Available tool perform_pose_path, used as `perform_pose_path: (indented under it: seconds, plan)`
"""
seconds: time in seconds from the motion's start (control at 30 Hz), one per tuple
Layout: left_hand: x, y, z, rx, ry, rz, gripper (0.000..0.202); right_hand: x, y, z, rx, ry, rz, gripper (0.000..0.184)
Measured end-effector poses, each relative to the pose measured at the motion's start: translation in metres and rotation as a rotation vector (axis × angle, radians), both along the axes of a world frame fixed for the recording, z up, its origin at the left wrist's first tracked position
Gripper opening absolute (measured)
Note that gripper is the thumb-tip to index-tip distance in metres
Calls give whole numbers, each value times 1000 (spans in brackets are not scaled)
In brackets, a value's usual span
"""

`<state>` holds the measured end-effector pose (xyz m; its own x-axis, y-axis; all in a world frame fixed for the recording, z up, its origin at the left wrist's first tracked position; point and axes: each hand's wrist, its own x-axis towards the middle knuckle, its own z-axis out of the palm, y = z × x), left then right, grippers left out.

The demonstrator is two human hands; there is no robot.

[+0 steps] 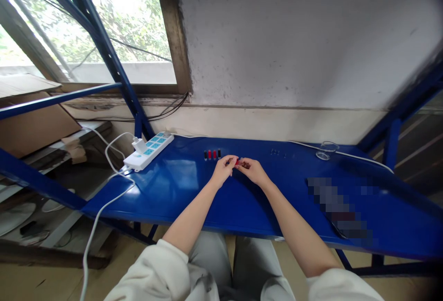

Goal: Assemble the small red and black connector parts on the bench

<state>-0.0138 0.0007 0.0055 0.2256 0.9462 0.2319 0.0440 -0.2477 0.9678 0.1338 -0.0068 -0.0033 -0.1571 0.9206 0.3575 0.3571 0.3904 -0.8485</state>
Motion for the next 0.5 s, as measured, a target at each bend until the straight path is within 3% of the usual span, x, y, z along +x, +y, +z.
perform_pose_path:
  seconds: [0.23,0.5]
  plan:
    - [-3,0,-4,221,251,161,27,27,32,-7,10,-10,-300,25]
    - [-3,-4,-6,349,446,88,23,53,78,-14,46,-280,-451,15]
